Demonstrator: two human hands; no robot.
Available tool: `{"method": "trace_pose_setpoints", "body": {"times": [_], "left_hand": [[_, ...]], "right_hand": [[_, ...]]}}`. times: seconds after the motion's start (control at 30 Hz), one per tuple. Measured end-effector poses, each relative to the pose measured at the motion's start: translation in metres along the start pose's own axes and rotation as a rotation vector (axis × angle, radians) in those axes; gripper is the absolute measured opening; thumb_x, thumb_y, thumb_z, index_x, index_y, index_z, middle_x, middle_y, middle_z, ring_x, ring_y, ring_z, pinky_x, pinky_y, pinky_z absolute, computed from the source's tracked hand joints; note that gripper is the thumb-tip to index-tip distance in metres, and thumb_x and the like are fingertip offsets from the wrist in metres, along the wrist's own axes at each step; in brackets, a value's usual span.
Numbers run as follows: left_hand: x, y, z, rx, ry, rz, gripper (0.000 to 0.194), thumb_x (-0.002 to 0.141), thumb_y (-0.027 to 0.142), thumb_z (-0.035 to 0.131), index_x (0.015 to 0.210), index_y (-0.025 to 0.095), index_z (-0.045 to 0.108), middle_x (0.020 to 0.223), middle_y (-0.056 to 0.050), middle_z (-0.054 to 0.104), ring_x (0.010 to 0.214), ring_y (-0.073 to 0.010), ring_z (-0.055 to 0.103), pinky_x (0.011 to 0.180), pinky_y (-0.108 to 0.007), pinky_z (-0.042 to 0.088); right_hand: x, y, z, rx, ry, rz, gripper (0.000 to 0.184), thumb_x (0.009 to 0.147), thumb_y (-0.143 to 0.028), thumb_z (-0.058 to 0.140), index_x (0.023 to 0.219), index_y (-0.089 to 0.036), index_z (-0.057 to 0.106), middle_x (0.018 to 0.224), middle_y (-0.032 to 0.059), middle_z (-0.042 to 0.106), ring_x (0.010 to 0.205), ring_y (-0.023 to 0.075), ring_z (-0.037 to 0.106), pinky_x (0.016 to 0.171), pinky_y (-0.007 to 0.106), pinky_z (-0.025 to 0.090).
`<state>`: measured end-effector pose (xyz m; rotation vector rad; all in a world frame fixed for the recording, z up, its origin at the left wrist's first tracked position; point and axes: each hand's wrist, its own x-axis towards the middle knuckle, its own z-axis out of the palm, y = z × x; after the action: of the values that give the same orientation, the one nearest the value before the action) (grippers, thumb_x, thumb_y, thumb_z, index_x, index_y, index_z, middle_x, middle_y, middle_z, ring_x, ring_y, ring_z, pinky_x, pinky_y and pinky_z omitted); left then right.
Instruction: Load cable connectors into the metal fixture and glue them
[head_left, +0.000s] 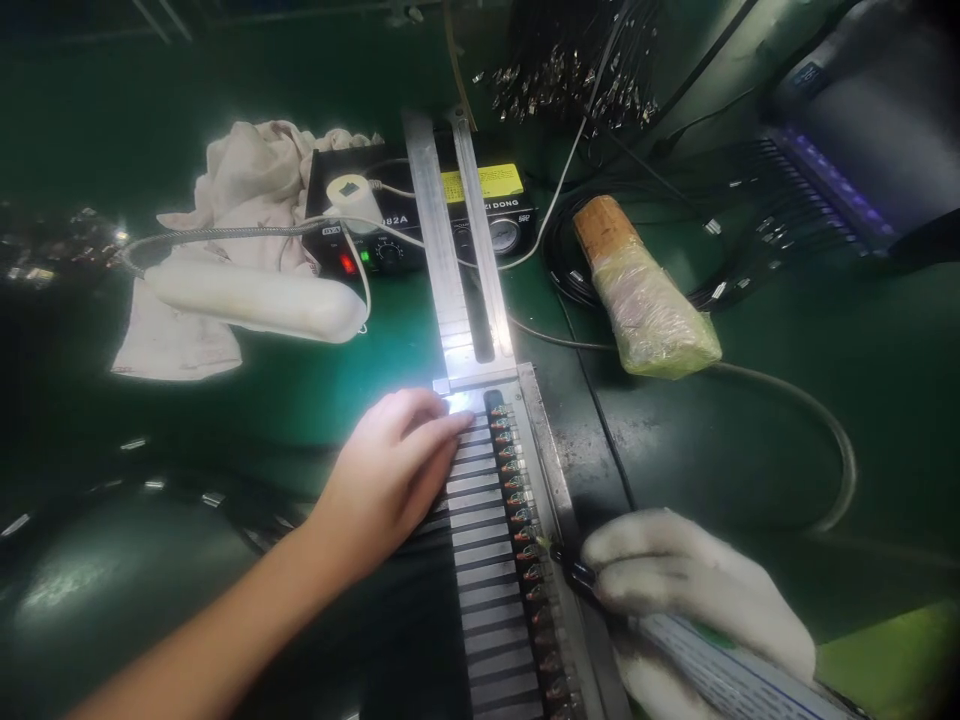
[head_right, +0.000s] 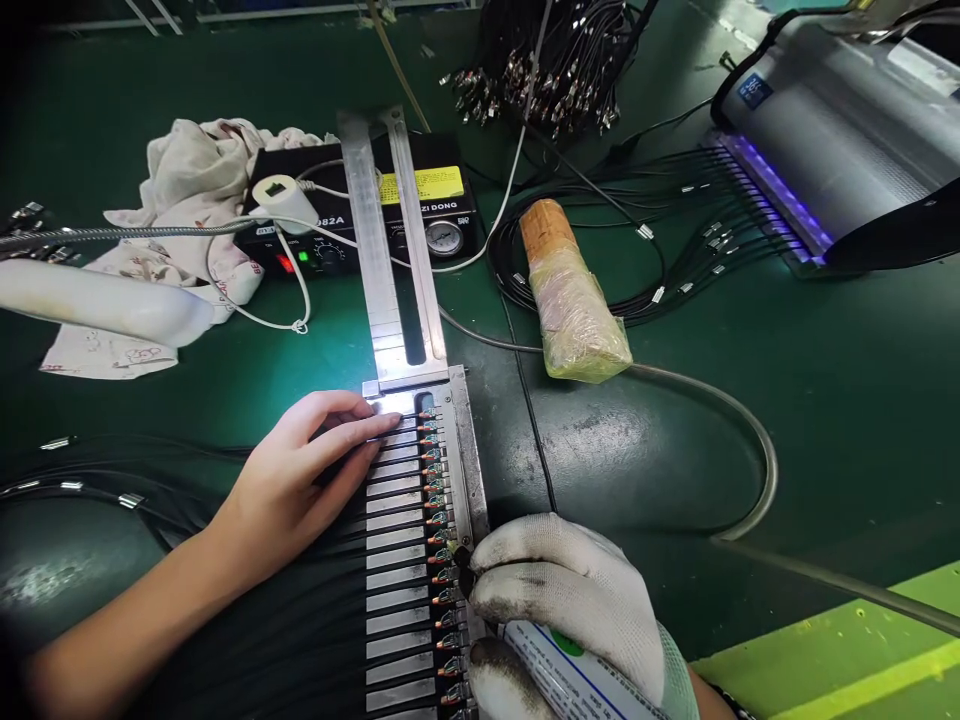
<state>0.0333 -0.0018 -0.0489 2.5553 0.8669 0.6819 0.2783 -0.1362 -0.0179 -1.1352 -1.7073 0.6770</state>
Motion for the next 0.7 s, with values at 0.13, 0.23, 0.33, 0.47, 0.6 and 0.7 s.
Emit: {"method": "trace_pose_setpoints", "body": {"times": [0.13, 0.23, 0.33, 0.47, 0.6, 0.7], "left_hand": [[0.0002, 0.0016, -0.0006, 0.004, 0.006, 0.009, 0.028, 0.095, 0.009, 0.052, 0.122, 0.016, 0.060, 0.109, -0.010, 0.056, 0.099, -0.0209, 0.055, 0.082, -0.037, 0.051], [0.0003, 0.0018, -0.0010, 0.006, 0.006, 0.010, 0.028, 0.096, 0.009, 0.053, 0.122, 0.016, 0.060, 0.109, -0.010, 0.056, 0.098, -0.0209, 0.055, 0.082, -0.037, 0.051], [0.0005, 0.0013, -0.0008, 0.004, 0.008, 0.008, 0.029, 0.095, 0.009, 0.053, 0.123, 0.015, 0.060, 0.109, -0.010, 0.056, 0.098, -0.0209, 0.055, 0.082, -0.037, 0.051], [0.0004, 0.0010, -0.0005, 0.003, 0.013, 0.012, 0.029, 0.095, 0.009, 0.054, 0.122, 0.015, 0.060, 0.109, -0.010, 0.056, 0.099, -0.0212, 0.055, 0.082, -0.037, 0.051], [0.0002, 0.0018, -0.0006, 0.006, 0.015, 0.009, 0.029, 0.095, 0.009, 0.053, 0.122, 0.015, 0.060, 0.108, -0.010, 0.057, 0.098, -0.0214, 0.055, 0.081, -0.037, 0.051], [0.0002, 0.0019, -0.0008, 0.006, 0.014, 0.010, 0.028, 0.095, 0.009, 0.053, 0.122, 0.015, 0.060, 0.107, -0.010, 0.057, 0.097, -0.0213, 0.055, 0.081, -0.037, 0.051]], "right_hand": [[-0.0001, 0.0010, -0.0007, 0.003, -0.002, -0.006, 0.026, 0.076, -0.004, 0.068, 0.098, -0.017, 0.065, 0.091, 0.0068, 0.069, 0.081, 0.0190, 0.073, 0.071, 0.025, 0.063], [-0.0002, 0.0014, -0.0009, -0.011, -0.015, -0.014, 0.027, 0.075, -0.004, 0.069, 0.098, -0.017, 0.066, 0.091, 0.0066, 0.070, 0.079, 0.0198, 0.073, 0.070, 0.027, 0.063], [0.0007, 0.0003, -0.0004, -0.020, -0.007, 0.001, 0.026, 0.075, -0.004, 0.067, 0.097, -0.017, 0.066, 0.093, 0.0074, 0.070, 0.079, 0.0194, 0.073, 0.069, 0.026, 0.063], [0.0015, -0.0032, 0.0016, -0.021, 0.017, 0.005, 0.022, 0.077, -0.004, 0.064, 0.094, -0.018, 0.066, 0.089, 0.0060, 0.069, 0.075, 0.0170, 0.072, 0.068, 0.023, 0.061], [-0.0010, -0.0048, 0.0040, -0.021, 0.043, 0.051, 0.021, 0.079, -0.005, 0.063, 0.095, -0.019, 0.067, 0.091, 0.0062, 0.069, 0.078, 0.0176, 0.072, 0.069, 0.024, 0.061], [-0.0030, -0.0032, 0.0047, 0.002, 0.044, 0.041, 0.022, 0.079, -0.004, 0.063, 0.095, -0.018, 0.066, 0.092, 0.0054, 0.069, 0.079, 0.0176, 0.072, 0.070, 0.024, 0.061]]}}
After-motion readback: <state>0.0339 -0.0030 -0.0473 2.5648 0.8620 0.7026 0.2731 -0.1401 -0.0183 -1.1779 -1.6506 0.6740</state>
